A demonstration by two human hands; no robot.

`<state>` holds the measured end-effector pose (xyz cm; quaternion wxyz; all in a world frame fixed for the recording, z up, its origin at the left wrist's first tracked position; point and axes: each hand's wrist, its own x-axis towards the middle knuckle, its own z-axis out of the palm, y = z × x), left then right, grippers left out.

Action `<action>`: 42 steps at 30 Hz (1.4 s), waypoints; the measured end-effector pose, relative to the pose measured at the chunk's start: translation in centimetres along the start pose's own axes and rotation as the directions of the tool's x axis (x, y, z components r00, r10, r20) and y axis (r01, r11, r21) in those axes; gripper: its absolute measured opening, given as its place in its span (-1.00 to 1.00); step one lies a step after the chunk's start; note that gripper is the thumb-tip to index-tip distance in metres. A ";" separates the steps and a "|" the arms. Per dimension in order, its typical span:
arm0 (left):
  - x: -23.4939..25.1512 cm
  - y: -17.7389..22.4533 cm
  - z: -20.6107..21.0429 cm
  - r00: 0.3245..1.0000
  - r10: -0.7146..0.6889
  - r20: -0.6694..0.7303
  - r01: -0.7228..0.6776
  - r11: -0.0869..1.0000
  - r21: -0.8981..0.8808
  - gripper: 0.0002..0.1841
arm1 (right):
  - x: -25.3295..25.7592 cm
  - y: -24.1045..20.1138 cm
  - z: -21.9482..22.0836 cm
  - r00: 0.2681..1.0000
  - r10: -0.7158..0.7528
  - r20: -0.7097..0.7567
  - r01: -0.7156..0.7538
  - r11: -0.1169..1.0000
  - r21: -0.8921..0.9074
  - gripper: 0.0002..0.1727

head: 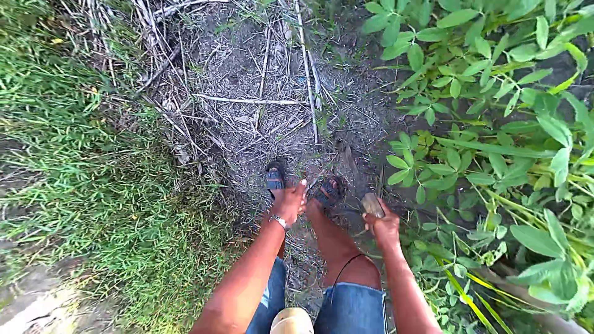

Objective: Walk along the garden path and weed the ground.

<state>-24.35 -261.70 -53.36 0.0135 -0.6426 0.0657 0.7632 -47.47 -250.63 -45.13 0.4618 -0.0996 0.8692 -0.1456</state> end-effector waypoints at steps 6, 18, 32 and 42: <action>-0.6 -0.5 -3.4 0.970 0.166 0.176 -0.129 0.970 -0.206 -0.65 | -6.2 -4.9 -1.8 0.971 -0.214 0.104 0.237 0.822 -0.517 -0.12; -1.2 -0.7 -8.3 0.879 0.355 0.319 -0.333 0.935 -0.124 -0.76 | 7.2 -10.0 16.4 0.951 0.033 0.308 -0.010 0.997 -0.075 -0.20; 1.5 1.7 -9.2 0.982 0.186 -0.038 -0.185 0.982 0.031 -0.61 | 12.5 -9.8 11.7 0.920 0.052 0.389 0.076 0.949 -0.306 -0.24; 3.8 9.7 -7.9 0.914 0.402 -0.054 -0.217 0.598 0.772 -0.34 | -1.6 -11.3 27.8 0.904 0.032 0.426 0.223 0.816 -0.534 -0.12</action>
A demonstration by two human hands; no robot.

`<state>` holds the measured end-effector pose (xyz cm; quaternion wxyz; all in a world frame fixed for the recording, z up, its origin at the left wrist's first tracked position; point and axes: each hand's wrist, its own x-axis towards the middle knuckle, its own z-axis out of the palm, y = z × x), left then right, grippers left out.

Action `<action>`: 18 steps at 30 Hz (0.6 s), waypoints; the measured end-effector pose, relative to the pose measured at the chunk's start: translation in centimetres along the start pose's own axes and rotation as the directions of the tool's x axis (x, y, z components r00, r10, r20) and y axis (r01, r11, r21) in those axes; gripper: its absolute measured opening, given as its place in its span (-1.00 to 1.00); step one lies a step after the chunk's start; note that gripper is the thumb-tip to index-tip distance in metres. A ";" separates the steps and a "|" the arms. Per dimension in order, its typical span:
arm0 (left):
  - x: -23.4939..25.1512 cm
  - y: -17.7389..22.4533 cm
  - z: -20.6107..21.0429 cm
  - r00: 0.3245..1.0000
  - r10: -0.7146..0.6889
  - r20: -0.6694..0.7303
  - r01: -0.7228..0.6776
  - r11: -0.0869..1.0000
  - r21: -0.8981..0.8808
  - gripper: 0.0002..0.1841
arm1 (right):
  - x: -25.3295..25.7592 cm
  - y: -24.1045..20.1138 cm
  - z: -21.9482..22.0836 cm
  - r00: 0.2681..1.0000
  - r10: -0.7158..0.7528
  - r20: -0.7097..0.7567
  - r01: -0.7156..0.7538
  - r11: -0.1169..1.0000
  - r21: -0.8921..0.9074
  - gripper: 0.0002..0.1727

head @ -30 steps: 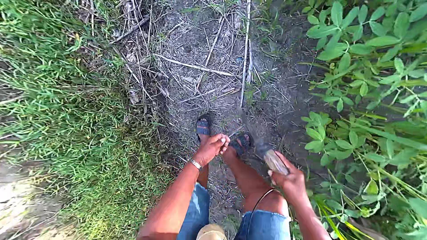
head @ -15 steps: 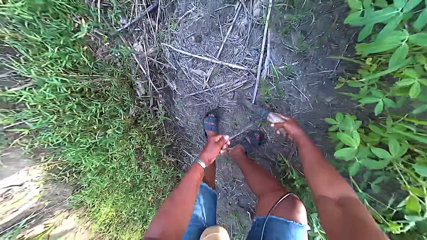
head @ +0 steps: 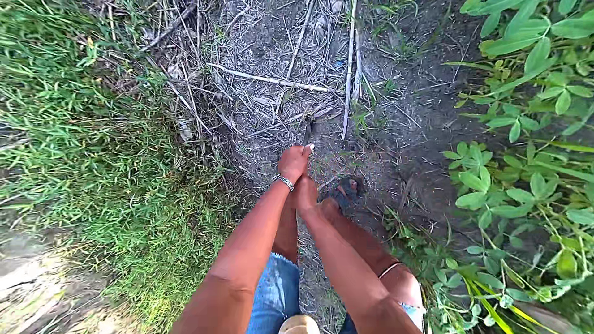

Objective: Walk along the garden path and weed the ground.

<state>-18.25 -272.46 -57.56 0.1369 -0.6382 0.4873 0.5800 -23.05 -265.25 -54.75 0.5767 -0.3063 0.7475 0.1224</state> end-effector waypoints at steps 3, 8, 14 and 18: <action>1.8 1.9 -0.3 0.994 -0.049 0.092 0.033 0.986 0.165 -0.36 | -0.1 0.5 0.5 1.000 0.010 0.003 -0.010 0.999 -0.039 -0.19; 3.0 2.8 1.2 0.991 -0.057 0.121 0.023 0.966 0.259 -0.33 | -0.3 1.1 0.3 1.000 0.019 0.012 -0.018 0.998 -0.061 -0.33; 2.8 2.5 1.8 0.994 -0.048 0.102 0.026 0.977 0.211 -0.31 | -0.4 1.5 -0.1 0.999 0.039 0.016 -0.038 0.998 -0.058 -0.29; -1.0 1.2 1.2 0.998 0.047 -0.036 -0.045 0.998 0.049 -0.33 | -2.0 4.4 -2.1 0.999 0.027 -0.044 -0.027 1.000 -0.012 -0.07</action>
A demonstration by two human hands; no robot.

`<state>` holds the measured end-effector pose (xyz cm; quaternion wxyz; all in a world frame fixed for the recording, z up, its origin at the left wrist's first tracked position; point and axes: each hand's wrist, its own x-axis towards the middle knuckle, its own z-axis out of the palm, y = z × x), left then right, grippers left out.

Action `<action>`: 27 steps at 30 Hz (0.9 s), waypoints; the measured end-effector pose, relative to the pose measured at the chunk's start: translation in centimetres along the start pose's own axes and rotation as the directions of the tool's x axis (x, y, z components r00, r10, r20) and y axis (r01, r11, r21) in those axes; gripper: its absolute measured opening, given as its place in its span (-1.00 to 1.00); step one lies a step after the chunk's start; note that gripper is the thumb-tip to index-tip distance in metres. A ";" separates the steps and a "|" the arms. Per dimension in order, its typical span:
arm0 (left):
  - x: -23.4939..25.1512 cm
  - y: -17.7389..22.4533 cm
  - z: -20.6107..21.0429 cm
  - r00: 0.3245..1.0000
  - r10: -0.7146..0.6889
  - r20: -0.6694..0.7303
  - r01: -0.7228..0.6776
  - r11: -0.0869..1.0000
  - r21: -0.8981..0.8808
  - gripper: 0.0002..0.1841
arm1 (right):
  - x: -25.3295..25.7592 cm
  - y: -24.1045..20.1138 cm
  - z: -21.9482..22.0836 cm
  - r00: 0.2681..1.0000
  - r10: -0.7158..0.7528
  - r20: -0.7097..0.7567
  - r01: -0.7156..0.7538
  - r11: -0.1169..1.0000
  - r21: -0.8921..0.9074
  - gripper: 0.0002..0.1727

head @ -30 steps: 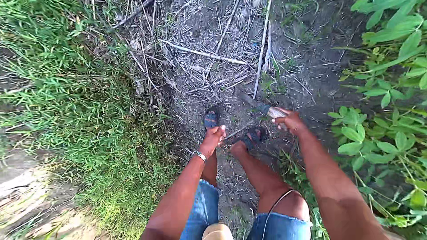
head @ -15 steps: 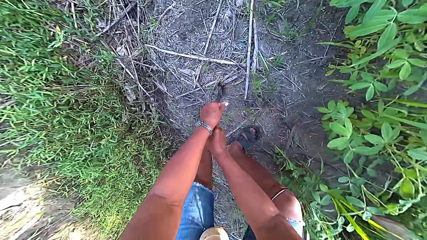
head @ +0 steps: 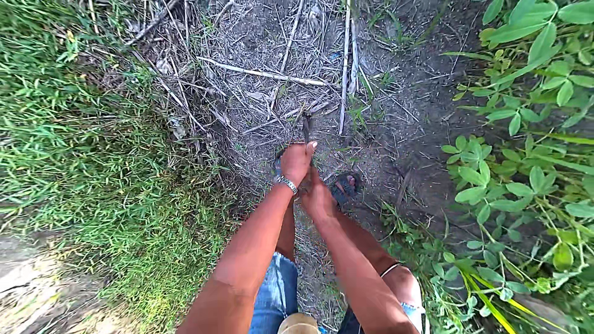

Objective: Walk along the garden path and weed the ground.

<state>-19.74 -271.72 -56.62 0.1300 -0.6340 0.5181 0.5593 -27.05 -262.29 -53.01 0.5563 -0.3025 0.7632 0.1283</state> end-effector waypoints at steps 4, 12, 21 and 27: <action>-2.7 -3.6 -0.6 0.993 -0.077 -0.087 0.063 0.986 -0.157 -0.33 | -5.5 5.5 -2.3 0.981 -0.080 -0.177 0.140 0.923 0.359 -0.11; -6.0 -11.1 1.4 0.972 -0.233 0.002 0.219 0.912 -0.347 -0.40 | 1.6 3.5 -5.0 0.972 0.220 -0.086 -0.089 0.680 0.728 -0.30; -10.6 -14.4 -1.1 0.982 -0.103 0.156 0.165 0.083 -0.983 -0.60 | -7.7 -2.5 -13.0 0.944 -0.328 -0.039 0.301 0.903 -0.307 -0.15; -9.9 -16.1 -2.2 0.999 -0.020 0.039 0.039 0.014 -0.999 -0.63 | 1.6 -8.8 -8.3 0.976 -0.196 0.089 0.153 0.923 0.353 -0.31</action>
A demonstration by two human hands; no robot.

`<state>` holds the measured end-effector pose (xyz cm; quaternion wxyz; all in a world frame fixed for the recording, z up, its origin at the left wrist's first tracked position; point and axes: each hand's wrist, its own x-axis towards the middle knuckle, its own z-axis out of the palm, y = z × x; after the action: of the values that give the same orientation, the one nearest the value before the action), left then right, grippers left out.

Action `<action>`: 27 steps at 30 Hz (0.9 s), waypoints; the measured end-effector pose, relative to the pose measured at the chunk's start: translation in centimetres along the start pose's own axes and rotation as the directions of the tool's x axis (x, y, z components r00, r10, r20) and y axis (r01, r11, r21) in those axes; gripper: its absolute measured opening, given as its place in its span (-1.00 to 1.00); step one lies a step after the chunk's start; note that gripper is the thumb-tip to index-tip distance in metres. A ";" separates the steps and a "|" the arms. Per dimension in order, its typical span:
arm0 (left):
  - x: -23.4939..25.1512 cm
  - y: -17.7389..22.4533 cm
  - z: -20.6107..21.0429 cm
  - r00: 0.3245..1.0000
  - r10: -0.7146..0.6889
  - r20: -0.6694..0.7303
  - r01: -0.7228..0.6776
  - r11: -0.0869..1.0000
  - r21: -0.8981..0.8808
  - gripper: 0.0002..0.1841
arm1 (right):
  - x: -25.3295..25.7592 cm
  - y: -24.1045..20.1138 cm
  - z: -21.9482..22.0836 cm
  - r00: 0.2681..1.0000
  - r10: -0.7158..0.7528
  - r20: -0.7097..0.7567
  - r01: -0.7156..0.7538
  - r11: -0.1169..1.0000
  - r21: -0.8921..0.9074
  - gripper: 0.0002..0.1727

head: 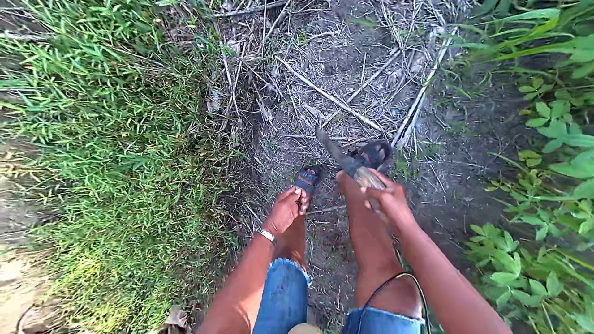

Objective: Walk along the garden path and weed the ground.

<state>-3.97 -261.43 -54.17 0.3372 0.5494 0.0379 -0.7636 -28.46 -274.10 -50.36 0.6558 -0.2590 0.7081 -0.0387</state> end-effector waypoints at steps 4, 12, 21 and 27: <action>1.8 -0.4 -0.6 0.997 0.047 -0.057 -0.051 0.997 -0.059 -0.71 | 13.7 3.4 8.3 0.990 0.132 -0.040 -0.135 0.987 -0.088 -0.23; 3.5 -1.4 -0.5 0.978 -0.089 -0.187 0.061 0.987 -0.151 -0.74 | 20.0 4.3 -1.1 0.981 0.189 0.051 -0.158 0.918 -0.363 -0.29; 6.1 -0.4 -0.6 0.909 -0.108 -0.402 0.081 0.993 -0.082 -0.57 | 15.4 1.2 5.1 0.996 -0.065 0.059 0.088 0.800 -0.593 -0.32; 9.4 5.2 -1.6 0.859 0.281 -0.427 0.088 0.741 0.665 -0.38 | 10.6 1.0 20.8 0.994 0.069 0.079 -0.001 0.765 -0.644 -0.14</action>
<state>-1.30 -269.20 -61.27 0.1382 0.8125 -0.1795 -0.5371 -9.13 -271.77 -63.20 0.5622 -0.4560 0.6502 0.2308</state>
